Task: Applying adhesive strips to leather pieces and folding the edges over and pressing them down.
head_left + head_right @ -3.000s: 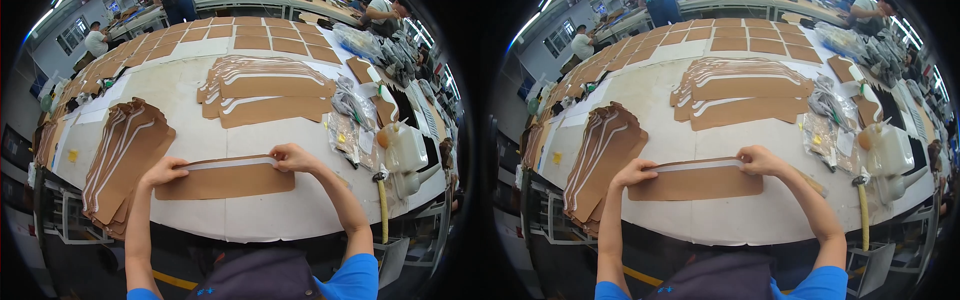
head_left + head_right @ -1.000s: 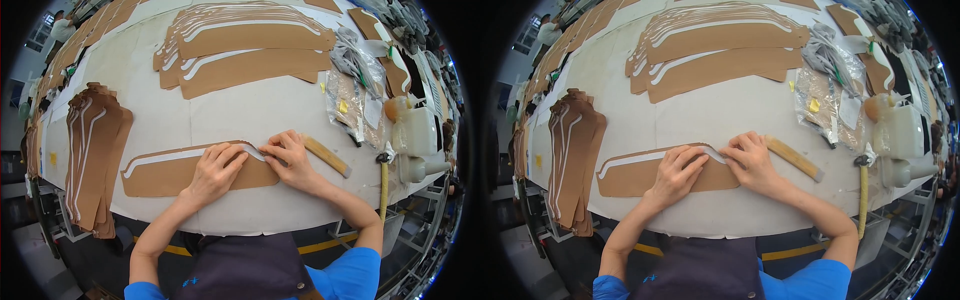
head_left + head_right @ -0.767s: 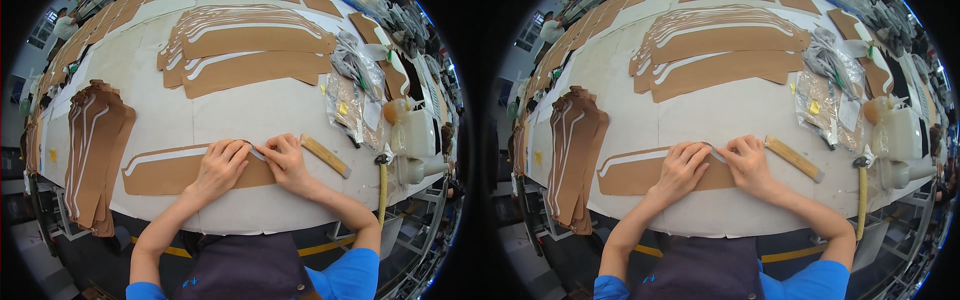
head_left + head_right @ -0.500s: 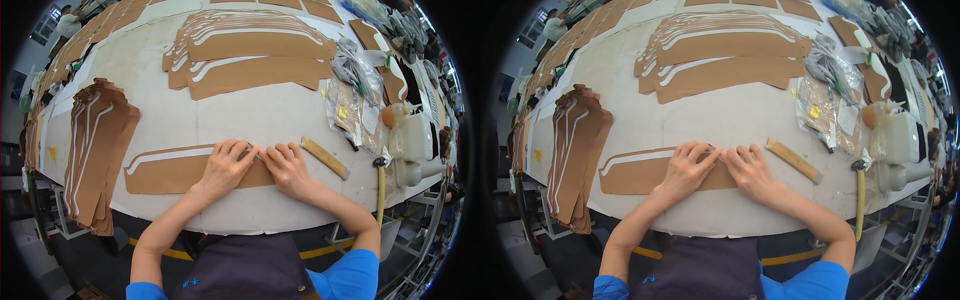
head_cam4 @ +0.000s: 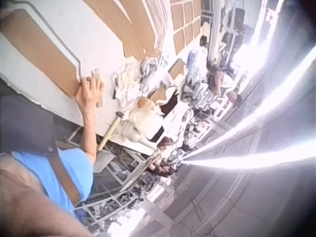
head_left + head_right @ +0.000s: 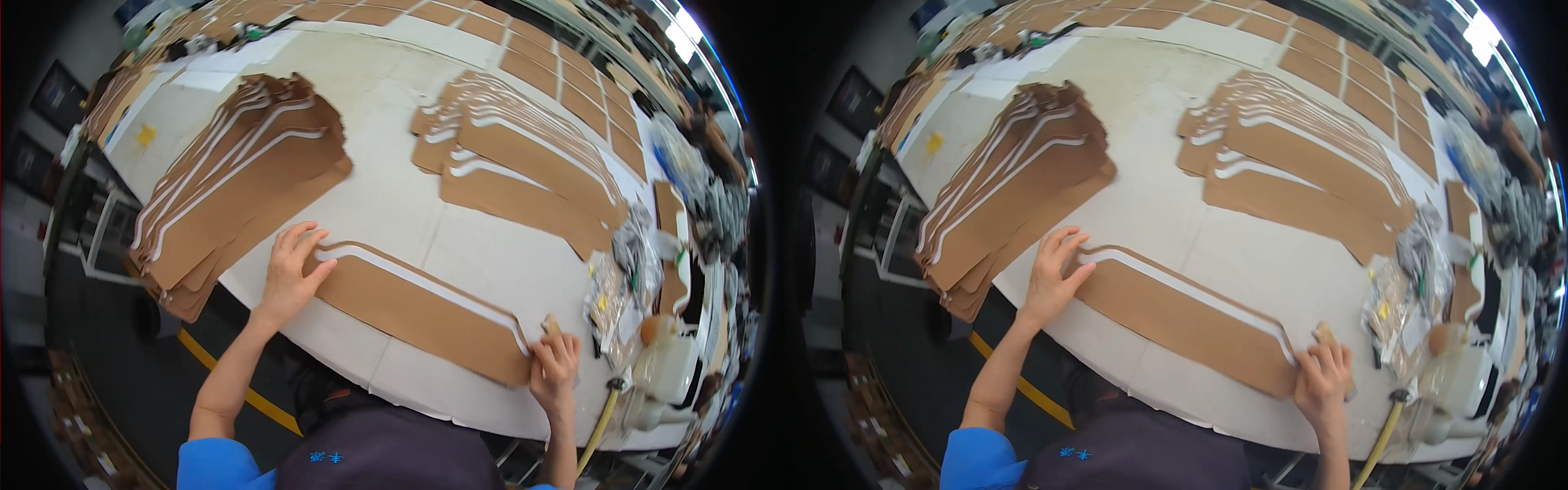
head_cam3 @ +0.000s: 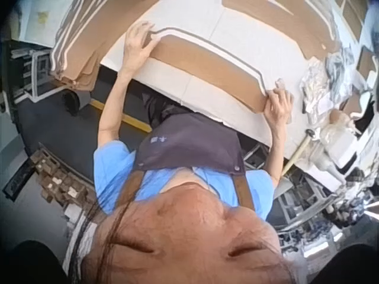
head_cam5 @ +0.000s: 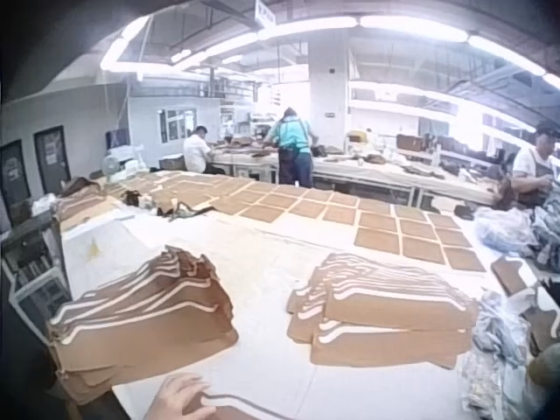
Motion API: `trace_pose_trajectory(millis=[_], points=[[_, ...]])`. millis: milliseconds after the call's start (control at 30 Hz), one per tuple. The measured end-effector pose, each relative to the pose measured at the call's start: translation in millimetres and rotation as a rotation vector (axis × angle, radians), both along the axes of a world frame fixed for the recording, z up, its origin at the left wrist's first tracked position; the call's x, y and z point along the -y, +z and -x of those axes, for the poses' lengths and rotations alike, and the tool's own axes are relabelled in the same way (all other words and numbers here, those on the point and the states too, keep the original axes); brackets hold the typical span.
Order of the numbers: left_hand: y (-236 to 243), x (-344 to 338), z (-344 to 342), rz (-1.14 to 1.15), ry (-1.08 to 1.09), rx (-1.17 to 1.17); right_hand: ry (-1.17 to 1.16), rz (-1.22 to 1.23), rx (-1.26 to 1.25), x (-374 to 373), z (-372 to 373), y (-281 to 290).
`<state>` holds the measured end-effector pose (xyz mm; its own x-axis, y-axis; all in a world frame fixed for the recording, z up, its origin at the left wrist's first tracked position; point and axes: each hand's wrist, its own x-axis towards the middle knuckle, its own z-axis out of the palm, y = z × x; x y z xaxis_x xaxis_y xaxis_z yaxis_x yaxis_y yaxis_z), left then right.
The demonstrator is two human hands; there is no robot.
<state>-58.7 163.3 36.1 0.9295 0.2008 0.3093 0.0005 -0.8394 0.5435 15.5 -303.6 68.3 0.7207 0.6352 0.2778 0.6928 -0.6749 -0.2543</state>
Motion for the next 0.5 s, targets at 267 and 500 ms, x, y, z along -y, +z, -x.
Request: trace_pose_trajectory(millis=[267,500], points=[[10,-29,-2,0.137,-0.046,-0.310,0.309,-0.112,-0.226,-110,-47,22],[-2,-33,-16,0.217,-0.070,-0.325,0.560,-0.287,-0.308,-294,-84,-46]])
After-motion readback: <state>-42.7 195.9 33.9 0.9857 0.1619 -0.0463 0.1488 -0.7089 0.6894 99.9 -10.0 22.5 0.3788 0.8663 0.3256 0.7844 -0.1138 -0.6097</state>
